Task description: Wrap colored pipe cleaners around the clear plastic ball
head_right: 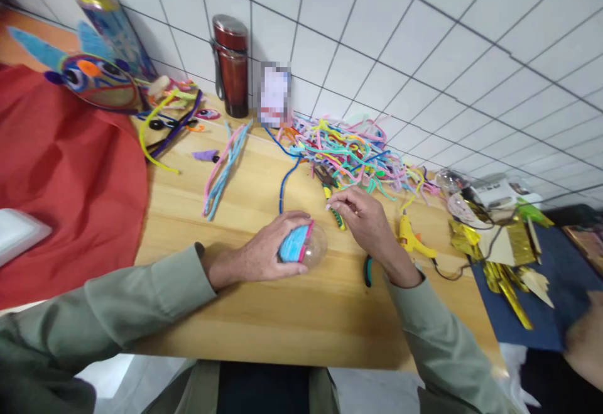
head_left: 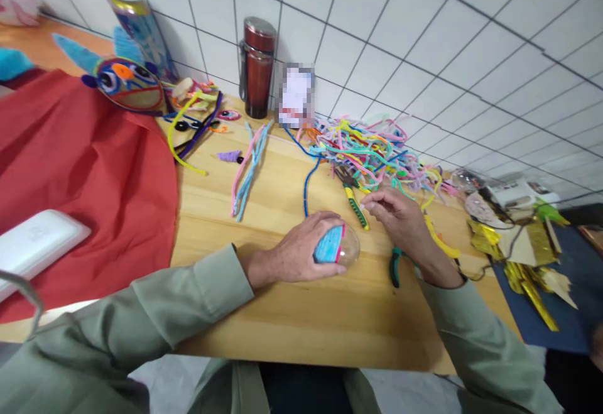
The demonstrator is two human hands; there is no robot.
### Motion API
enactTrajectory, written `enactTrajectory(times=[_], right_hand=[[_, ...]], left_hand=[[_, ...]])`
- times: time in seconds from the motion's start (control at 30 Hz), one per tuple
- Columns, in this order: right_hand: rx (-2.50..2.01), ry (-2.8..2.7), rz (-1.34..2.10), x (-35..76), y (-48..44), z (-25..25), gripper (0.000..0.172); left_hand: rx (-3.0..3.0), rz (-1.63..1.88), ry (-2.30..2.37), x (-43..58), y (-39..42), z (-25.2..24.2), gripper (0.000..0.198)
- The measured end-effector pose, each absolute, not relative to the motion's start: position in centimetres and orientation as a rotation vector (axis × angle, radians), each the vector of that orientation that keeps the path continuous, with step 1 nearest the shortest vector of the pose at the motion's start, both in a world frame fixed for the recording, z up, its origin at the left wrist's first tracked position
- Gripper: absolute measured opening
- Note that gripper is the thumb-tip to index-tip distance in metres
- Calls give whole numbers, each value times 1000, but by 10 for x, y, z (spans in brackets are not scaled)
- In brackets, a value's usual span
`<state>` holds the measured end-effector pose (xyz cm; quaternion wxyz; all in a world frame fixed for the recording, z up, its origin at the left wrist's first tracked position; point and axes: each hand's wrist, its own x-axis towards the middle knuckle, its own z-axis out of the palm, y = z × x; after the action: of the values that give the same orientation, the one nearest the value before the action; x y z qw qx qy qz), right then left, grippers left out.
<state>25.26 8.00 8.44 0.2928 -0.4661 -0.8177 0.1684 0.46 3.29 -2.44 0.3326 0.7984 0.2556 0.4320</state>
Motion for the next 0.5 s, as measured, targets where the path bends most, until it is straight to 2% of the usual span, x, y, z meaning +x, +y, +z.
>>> enactTrajectory(times=[0.23,0.5], right_hand=[[-1294,-1882,802,248,16,85,11],[-1273,-1905,818,220,8,87,15]], left_hand=[[2139,1131,625,0,33,-21,82],[2168,1209,568,2,35,-25,85]])
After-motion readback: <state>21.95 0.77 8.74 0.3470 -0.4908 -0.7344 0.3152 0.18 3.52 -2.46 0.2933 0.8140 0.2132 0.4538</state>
